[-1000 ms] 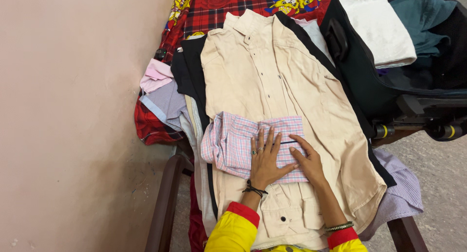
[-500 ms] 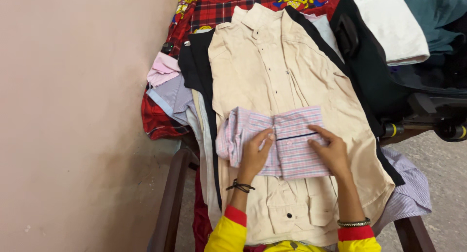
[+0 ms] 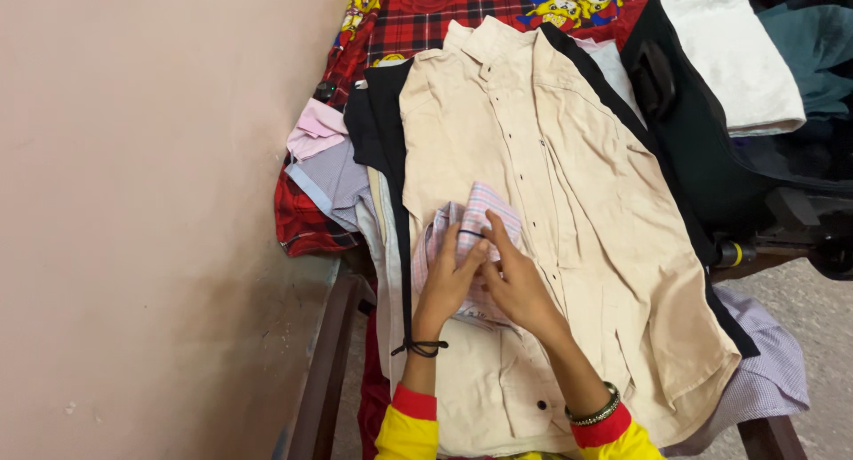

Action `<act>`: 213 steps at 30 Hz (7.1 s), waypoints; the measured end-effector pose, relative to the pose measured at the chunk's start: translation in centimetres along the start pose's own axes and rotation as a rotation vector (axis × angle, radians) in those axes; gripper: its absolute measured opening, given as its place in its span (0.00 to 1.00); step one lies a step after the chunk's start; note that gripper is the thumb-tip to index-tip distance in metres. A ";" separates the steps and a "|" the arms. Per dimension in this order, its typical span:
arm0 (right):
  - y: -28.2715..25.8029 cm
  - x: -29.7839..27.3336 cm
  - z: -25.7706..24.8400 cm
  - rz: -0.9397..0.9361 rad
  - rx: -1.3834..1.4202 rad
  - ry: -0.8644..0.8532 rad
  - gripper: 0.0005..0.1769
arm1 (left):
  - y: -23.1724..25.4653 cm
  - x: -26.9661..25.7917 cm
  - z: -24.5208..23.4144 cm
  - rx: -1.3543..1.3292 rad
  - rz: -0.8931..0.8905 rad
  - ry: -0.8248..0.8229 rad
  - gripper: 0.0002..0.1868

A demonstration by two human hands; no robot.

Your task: The person folds a checkered shirt and buttons a beige shirt while sitting by a bed.

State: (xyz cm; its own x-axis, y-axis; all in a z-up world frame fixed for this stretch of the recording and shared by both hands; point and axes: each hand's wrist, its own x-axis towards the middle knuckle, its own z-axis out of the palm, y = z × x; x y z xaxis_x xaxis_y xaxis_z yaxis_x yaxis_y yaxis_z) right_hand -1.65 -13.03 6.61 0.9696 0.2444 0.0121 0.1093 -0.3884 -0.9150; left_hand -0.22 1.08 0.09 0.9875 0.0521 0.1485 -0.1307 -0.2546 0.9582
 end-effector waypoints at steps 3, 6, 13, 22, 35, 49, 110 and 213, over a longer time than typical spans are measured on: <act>2.1 0.5 1.1 -0.058 0.041 -0.030 0.40 | -0.4 -0.9 -0.6 0.282 0.048 0.123 0.31; 4.7 0.7 2.0 -0.110 0.094 0.084 0.34 | -0.2 -1.7 0.2 0.640 0.112 0.316 0.28; 9.7 1.8 3.4 -0.263 0.178 0.237 0.30 | -1.8 -1.6 5.5 1.042 0.356 0.285 0.30; 9.9 4.2 6.0 -0.288 -0.541 -0.036 0.40 | -7.1 -1.1 4.3 1.035 0.255 0.190 0.45; 12.7 10.3 6.1 -0.197 -0.731 -0.138 0.42 | -5.5 -0.8 3.9 0.870 0.100 0.103 0.45; 14.1 9.5 6.2 -0.330 -0.690 0.095 0.34 | -6.0 -1.3 4.3 0.901 0.156 0.159 0.47; 16.3 3.8 4.5 -0.131 -0.492 0.156 0.43 | -6.8 -1.5 4.1 0.833 0.264 0.296 0.38; 12.5 -4.0 -15.5 -0.015 1.002 0.576 0.30 | -1.8 -3.7 4.0 -1.442 -0.392 -0.015 0.36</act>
State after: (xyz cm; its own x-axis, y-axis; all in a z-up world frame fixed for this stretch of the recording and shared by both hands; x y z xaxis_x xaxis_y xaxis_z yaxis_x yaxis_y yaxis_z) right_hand -0.82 -32.62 1.41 0.9540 -0.2984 -0.0283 0.1486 0.5530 -0.8198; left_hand -3.28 -2.49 -3.13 0.9790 -0.1227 -0.1628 0.1733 0.9215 0.3477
